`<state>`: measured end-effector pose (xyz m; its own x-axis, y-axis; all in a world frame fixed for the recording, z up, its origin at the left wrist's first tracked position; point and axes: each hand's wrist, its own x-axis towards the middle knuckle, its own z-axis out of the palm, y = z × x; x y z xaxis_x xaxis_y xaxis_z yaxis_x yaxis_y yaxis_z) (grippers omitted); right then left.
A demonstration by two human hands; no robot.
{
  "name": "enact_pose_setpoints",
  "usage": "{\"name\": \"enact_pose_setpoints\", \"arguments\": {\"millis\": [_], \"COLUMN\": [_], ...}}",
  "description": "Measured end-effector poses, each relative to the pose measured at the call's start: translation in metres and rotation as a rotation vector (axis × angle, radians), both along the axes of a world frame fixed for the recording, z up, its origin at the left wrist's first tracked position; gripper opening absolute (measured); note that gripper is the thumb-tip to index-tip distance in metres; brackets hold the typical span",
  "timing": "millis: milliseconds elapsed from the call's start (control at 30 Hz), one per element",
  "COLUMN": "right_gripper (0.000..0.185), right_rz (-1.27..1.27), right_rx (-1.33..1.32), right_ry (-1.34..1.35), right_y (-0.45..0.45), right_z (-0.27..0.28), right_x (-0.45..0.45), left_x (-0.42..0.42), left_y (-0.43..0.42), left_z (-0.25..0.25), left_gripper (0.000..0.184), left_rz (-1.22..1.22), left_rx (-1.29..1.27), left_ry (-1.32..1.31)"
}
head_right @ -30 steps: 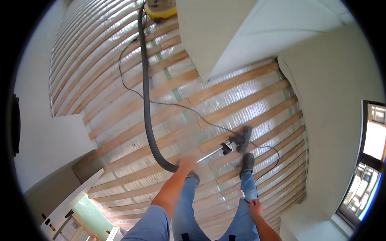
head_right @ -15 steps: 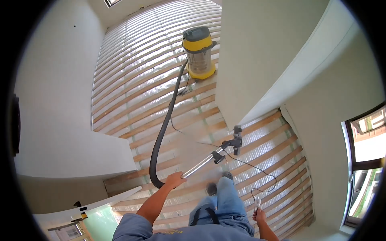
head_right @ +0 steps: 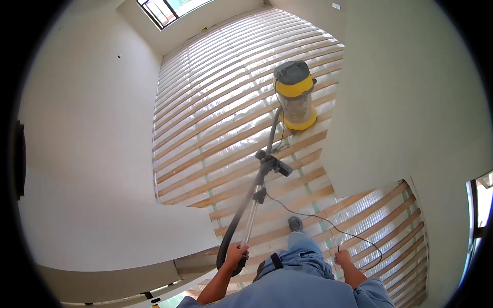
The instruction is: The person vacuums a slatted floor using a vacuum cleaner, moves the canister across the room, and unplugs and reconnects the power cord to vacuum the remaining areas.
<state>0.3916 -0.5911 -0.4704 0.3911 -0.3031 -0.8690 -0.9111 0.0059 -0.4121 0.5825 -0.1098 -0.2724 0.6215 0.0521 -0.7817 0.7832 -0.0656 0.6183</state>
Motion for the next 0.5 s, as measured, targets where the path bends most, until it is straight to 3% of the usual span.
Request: {"name": "enact_pose_setpoints", "arguments": {"millis": [100, 167, 300, 400, 500], "right_gripper": [0.019, 0.024, 0.027, 0.030, 0.024], "right_rz": [0.081, 0.307, 0.460, -0.025, -0.218], "right_rx": [0.006, -0.122, -0.401, -0.180, -0.105], "right_ry": [-0.071, -0.195, -0.317, -0.400, -0.342], "right_y": [0.008, 0.010, 0.020, 0.040, 0.084], "right_z": [0.022, 0.030, 0.039, 0.036, 0.051], "right_x": [0.122, 0.203, 0.361, 0.453, 0.516], "left_x": [0.027, 0.058, 0.151, 0.236, 0.339], "left_y": [0.006, 0.015, 0.040, 0.080, 0.137], "left_z": [0.016, 0.025, 0.036, 0.027, 0.021], "left_gripper": [0.026, 0.024, 0.024, 0.025, 0.026], "left_rz": [0.151, 0.161, 0.315, 0.348, 0.262], "left_rx": [-0.057, -0.073, -0.141, -0.166, -0.118], "left_ry": [0.001, -0.048, -0.065, -0.118, -0.177]}}
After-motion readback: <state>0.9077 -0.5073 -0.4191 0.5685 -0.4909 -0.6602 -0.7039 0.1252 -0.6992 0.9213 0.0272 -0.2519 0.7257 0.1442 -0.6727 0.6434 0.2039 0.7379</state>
